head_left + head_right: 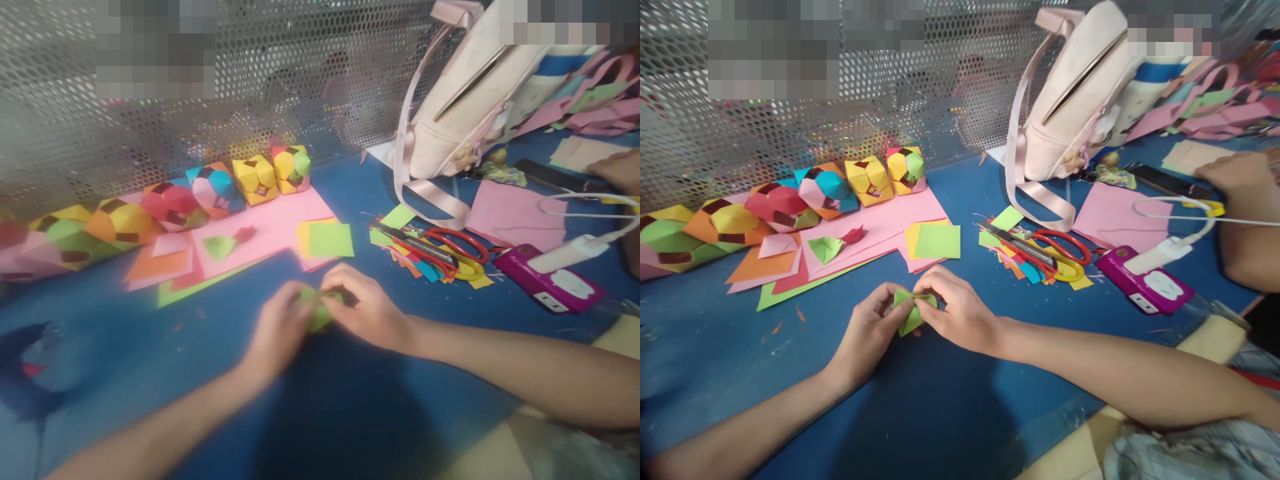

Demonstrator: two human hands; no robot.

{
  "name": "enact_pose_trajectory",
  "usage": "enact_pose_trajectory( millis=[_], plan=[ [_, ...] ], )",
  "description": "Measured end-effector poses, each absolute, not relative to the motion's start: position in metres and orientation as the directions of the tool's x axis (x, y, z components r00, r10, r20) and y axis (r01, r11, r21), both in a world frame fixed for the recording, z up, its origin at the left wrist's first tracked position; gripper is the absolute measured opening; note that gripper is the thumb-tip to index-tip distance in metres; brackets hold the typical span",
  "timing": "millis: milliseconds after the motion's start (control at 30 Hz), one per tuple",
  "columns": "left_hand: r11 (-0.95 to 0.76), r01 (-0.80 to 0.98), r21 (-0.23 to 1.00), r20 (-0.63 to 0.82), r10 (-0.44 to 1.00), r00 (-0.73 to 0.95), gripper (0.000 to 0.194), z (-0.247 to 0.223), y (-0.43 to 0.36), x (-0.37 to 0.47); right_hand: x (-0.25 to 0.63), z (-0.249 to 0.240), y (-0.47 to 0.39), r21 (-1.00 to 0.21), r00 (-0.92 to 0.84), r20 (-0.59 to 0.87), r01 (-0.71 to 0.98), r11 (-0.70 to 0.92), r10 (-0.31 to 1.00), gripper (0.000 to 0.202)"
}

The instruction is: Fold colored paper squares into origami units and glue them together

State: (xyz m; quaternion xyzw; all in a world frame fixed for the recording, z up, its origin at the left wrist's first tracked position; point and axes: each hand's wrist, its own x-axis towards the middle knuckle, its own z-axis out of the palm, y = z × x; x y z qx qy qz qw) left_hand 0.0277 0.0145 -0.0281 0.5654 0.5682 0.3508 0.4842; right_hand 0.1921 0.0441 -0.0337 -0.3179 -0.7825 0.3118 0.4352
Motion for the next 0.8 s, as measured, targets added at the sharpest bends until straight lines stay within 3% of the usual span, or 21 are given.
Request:
enact_pose_trajectory(
  millis=[200, 333, 433, 600, 800],
  plan=[
    [0.129, 0.283, 0.950, -0.166, 0.980, 0.112, 0.011, -0.028, 0.013, 0.029, 0.191, -0.024, 0.042, -0.871, -0.331, 0.316, 0.271, 0.410, 0.889, 0.018],
    [0.126, 0.269, 0.955, -0.157, 0.983, 0.096, 0.010, -0.029, 0.013, 0.029, 0.191, -0.025, 0.043, -0.897, -0.358, 0.277, 0.235, 0.373, 0.892, 0.006],
    [0.131, 0.261, 0.956, -0.158, 0.984, 0.087, 0.010, -0.028, 0.013, 0.030, 0.191, -0.030, 0.044, -0.871, -0.381, 0.312, 0.252, 0.422, 0.871, 0.005],
    [0.114, 0.282, 0.953, -0.144, 0.986, 0.086, 0.009, -0.025, 0.013, 0.031, 0.192, -0.035, 0.045, -0.746, -0.425, 0.521, 0.194, 0.637, 0.740, 0.015],
    [0.089, 0.301, 0.950, -0.128, 0.986, 0.111, 0.010, -0.025, 0.015, 0.028, 0.195, -0.027, 0.044, -0.792, -0.461, 0.444, 0.201, 0.577, 0.769, 0.010]
  ],
)
